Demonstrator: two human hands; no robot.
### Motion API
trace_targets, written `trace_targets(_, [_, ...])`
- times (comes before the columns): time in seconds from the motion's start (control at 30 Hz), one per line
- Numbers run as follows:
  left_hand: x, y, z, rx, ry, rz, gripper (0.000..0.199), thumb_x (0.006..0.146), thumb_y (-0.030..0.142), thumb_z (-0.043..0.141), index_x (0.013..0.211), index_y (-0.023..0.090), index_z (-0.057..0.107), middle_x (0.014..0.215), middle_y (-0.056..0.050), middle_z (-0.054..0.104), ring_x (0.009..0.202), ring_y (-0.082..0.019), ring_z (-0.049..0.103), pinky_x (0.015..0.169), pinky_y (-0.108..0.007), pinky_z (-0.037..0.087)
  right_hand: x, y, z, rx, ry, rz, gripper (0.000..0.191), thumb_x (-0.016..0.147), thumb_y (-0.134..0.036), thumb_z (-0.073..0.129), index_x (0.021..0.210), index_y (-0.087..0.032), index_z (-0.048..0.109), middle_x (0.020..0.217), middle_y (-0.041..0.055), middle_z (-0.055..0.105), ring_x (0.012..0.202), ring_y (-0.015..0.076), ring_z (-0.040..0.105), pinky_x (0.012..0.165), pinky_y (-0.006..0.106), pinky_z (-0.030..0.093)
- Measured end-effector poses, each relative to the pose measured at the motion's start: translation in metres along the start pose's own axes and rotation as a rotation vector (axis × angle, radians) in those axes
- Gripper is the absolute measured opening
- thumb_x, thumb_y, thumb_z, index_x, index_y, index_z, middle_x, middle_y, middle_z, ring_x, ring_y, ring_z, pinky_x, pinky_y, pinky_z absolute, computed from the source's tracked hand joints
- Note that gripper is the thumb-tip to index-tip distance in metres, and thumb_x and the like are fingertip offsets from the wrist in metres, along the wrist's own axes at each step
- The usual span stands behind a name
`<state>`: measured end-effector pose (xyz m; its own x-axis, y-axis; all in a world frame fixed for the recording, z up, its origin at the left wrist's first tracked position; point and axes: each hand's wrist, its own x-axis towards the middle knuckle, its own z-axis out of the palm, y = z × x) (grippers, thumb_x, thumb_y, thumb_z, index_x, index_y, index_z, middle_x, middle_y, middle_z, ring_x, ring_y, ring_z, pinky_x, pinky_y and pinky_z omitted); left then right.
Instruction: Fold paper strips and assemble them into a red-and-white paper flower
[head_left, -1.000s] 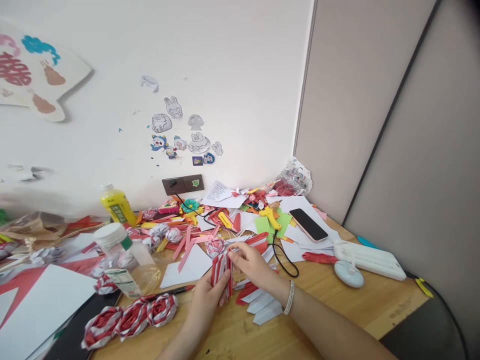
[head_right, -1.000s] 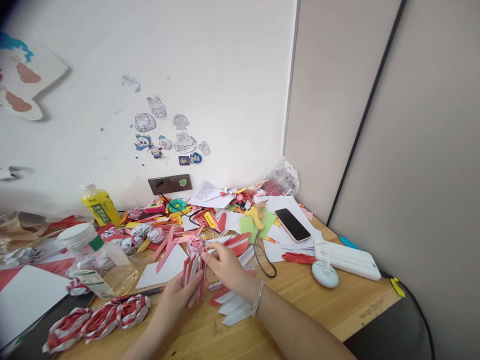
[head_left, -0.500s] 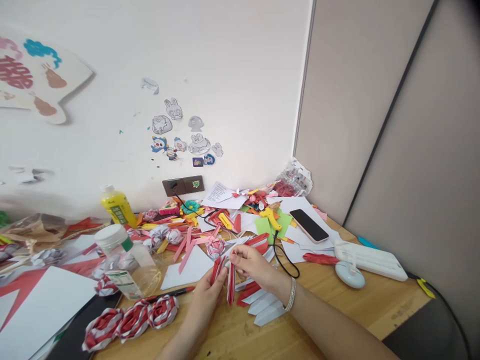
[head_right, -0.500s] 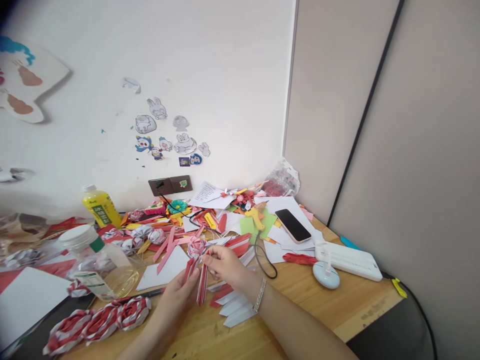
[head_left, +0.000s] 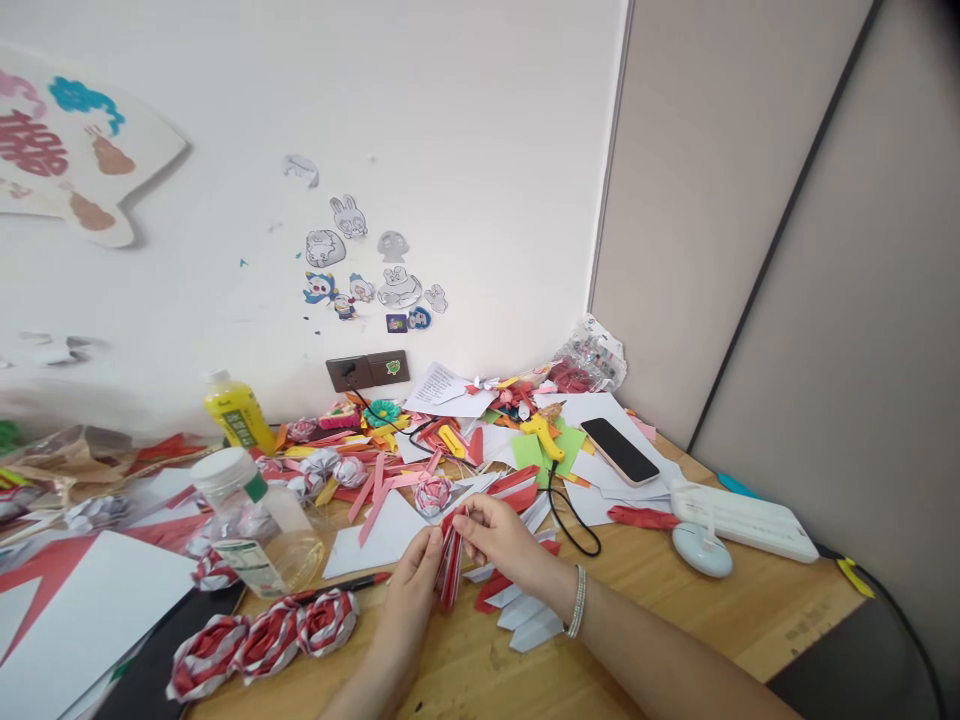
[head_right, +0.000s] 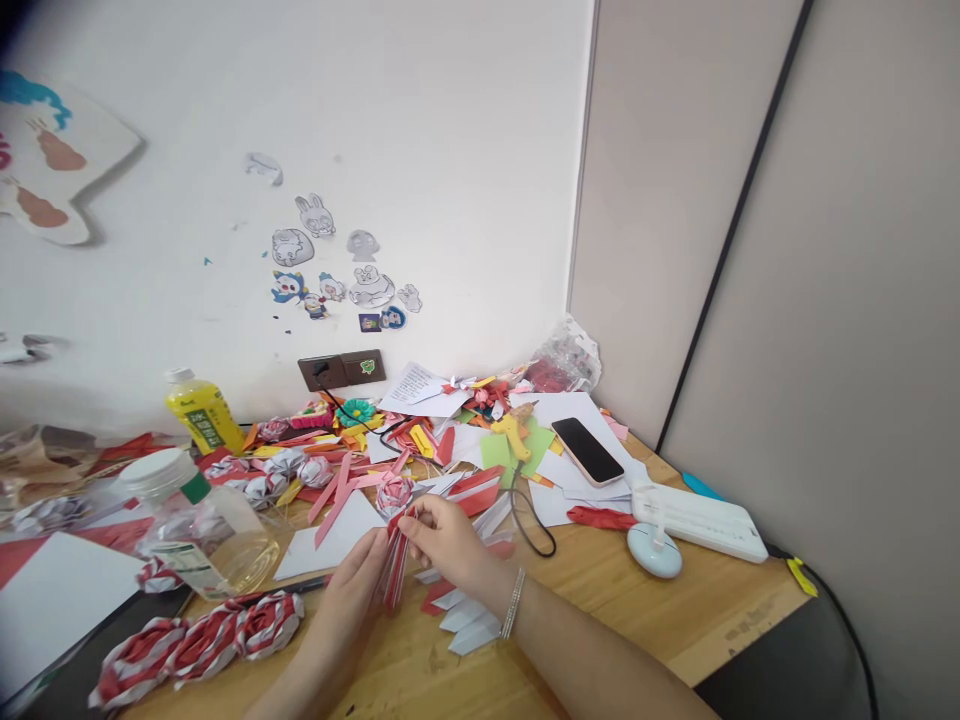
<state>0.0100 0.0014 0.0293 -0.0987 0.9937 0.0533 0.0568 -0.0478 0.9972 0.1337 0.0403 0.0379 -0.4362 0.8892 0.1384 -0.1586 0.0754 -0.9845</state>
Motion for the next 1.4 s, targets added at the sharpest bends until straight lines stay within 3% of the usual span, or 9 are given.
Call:
trace_targets(0.13, [0.0,-0.003,0.0,0.053,-0.01,0.067,0.038,0.076,0.053,0.047,0.06,0.019,0.05,0.054,0.004,0.049,0.049,-0.011,0.041,0.048,-0.02,0.035,-0.001,0.004,0.003,-0.027,0.021,-0.021,0.036,0.075,-0.052,0.054,0.077,-0.016,0.047,0.049,-0.0073,0.048,0.039,0.0054,0.041,0.041,0.018,0.033])
trace_targets(0.3, [-0.003,-0.01,0.001,0.059,0.015,0.047,0.039,0.078,0.053,0.044,0.06,0.019,0.048,0.048,0.005,0.044,0.042,-0.009,0.035,0.04,-0.02,0.028,-0.003,0.008,0.01,-0.049,0.053,-0.042,0.036,0.078,-0.048,0.051,0.095,-0.016,0.05,0.051,-0.0075,0.048,0.04,0.0072,0.045,0.042,0.019,0.037])
trace_targets(0.6, [-0.01,-0.002,0.005,0.163,0.075,0.065,0.037,0.078,0.051,0.044,0.058,0.02,0.049,0.047,0.005,0.047,0.044,-0.012,0.042,0.044,-0.022,0.034,-0.007,0.005,0.016,-0.205,0.092,-0.078,0.023,0.083,-0.038,0.049,0.074,-0.018,0.047,0.055,-0.0054,0.045,0.049,0.0089,0.044,0.048,0.02,0.035])
trace_targets(0.7, [-0.012,-0.002,0.008,0.193,0.067,0.154,0.032,0.079,0.046,0.043,0.075,0.018,0.059,0.072,-0.004,0.064,0.071,-0.019,0.058,0.065,-0.027,0.045,-0.006,0.002,0.013,-0.246,0.113,-0.106,0.024,0.084,-0.038,0.045,0.071,-0.018,0.043,0.055,-0.0055,0.043,0.051,0.009,0.043,0.048,0.02,0.035])
trace_targets(0.8, [-0.013,-0.003,0.011,0.193,-0.001,0.199,0.036,0.081,0.041,0.04,0.1,0.017,0.059,0.106,-0.011,0.064,0.102,-0.023,0.055,0.089,-0.033,0.041,-0.005,-0.001,0.009,-0.223,0.11,-0.121,0.024,0.085,-0.038,0.043,0.071,-0.018,0.043,0.054,-0.0057,0.041,0.05,0.0085,0.04,0.047,0.02,0.033])
trace_targets(0.97, [-0.013,0.001,0.01,0.318,-0.034,0.233,0.041,0.08,0.038,0.043,0.112,0.015,0.055,0.121,-0.014,0.057,0.11,-0.026,0.052,0.096,-0.038,0.038,-0.003,-0.004,0.006,-0.114,0.081,-0.108,0.021,0.083,-0.038,0.047,0.079,-0.017,0.047,0.055,-0.0057,0.041,0.049,0.0078,0.038,0.045,0.019,0.031])
trace_targets(1.27, [-0.01,-0.002,0.009,0.353,-0.006,0.272,0.032,0.081,0.032,0.04,0.1,0.016,0.06,0.111,-0.014,0.062,0.103,-0.026,0.056,0.092,-0.04,0.04,-0.003,-0.004,0.003,-0.043,0.033,-0.056,0.021,0.08,-0.038,0.051,0.083,-0.017,0.048,0.054,-0.0064,0.042,0.046,0.0069,0.036,0.042,0.018,0.027])
trace_targets(1.4, [-0.012,0.0,0.008,0.362,-0.016,0.259,0.024,0.079,0.036,0.043,0.086,0.018,0.058,0.092,-0.011,0.066,0.091,-0.026,0.059,0.083,-0.039,0.044,-0.002,0.0,0.001,-0.104,0.022,-0.061,0.021,0.083,-0.038,0.047,0.077,-0.018,0.045,0.053,-0.007,0.04,0.046,0.0068,0.035,0.042,0.018,0.027])
